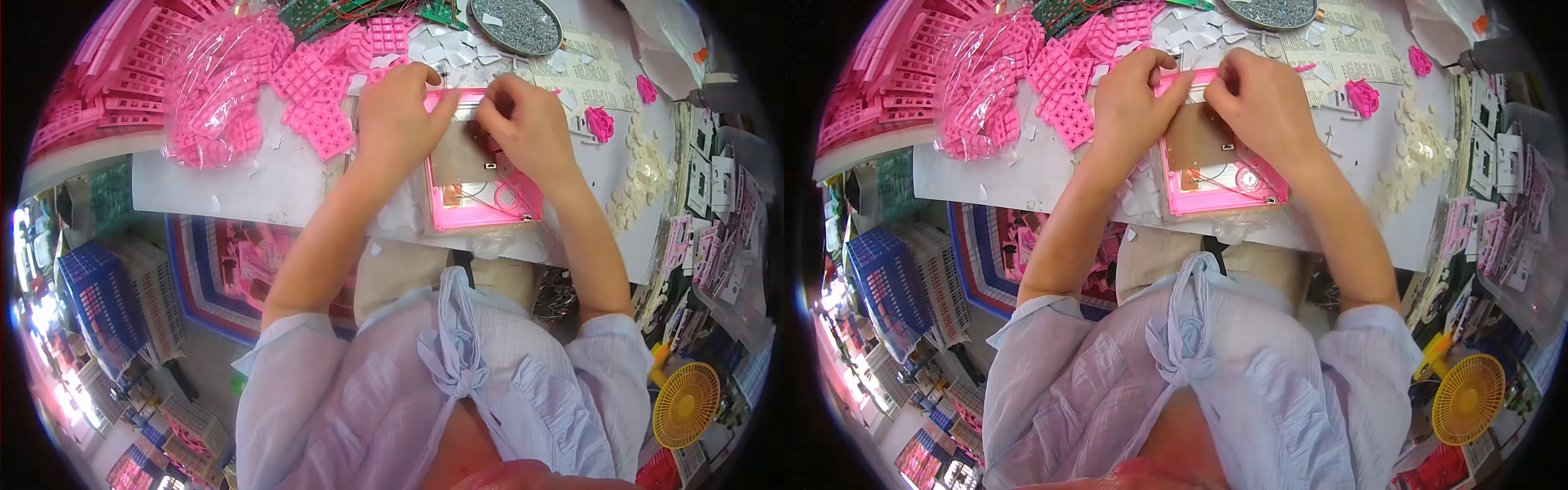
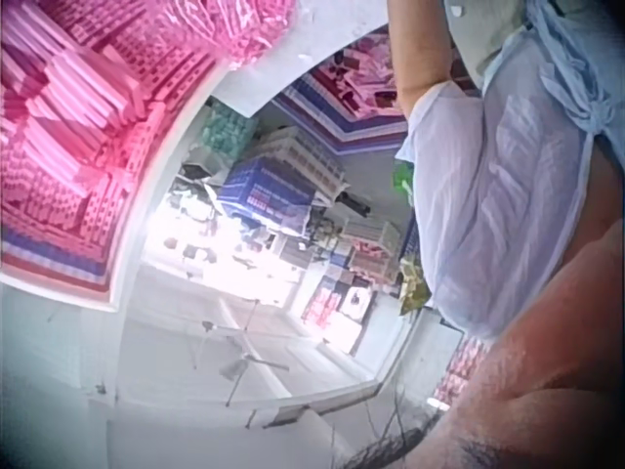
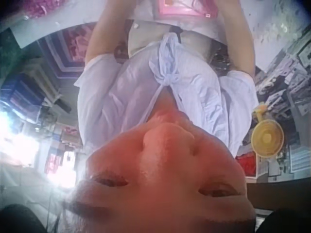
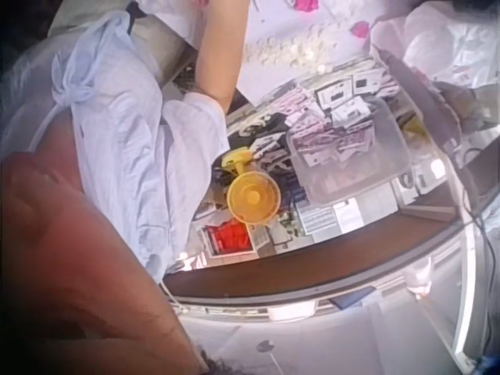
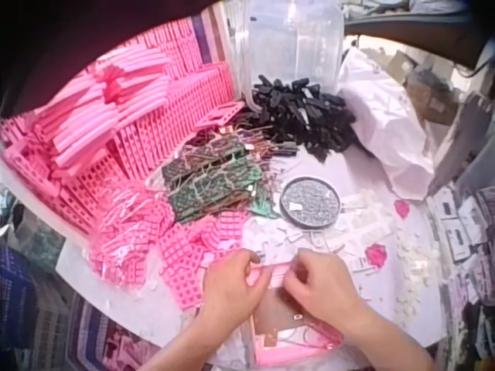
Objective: Assembling a toy calculator by installing a circuit board and various components into a pink plastic casing using an electric screwdriver.
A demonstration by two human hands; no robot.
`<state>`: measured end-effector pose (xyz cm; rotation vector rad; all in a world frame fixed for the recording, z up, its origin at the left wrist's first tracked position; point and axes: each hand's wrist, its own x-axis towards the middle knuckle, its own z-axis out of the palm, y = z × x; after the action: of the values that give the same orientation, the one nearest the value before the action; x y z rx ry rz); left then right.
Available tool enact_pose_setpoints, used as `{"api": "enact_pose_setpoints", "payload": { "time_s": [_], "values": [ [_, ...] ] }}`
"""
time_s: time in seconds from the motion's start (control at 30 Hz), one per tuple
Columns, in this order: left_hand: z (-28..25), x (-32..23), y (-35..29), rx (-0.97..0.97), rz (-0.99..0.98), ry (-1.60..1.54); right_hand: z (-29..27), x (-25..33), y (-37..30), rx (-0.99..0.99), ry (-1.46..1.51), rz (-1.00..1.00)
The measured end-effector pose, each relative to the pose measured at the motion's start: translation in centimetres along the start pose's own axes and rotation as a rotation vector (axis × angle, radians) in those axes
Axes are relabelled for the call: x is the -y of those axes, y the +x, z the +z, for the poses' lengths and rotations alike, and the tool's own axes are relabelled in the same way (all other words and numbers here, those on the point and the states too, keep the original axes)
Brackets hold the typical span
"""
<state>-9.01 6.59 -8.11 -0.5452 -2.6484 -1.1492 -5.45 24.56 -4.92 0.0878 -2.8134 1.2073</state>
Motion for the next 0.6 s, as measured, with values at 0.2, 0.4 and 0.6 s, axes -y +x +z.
{"api": "enact_pose_setpoints", "payload": {
  "time_s": [0.2,0.4,0.6],
  "values": [
    [-0.5,0.6,0.2,0.041,-0.245,-0.194,0.8,-0.4,-3.0,0.01,-0.071,-0.487],
    [-1.2,0.5,0.0,-0.157,0.104,0.261,0.3,0.6,-3.5,0.191,-0.157,-0.72],
    [0.5,-0.4,0.7,-0.081,0.222,0.251,-0.1,-0.3,-4.0,0.215,-0.188,-0.749]
  ]
}}
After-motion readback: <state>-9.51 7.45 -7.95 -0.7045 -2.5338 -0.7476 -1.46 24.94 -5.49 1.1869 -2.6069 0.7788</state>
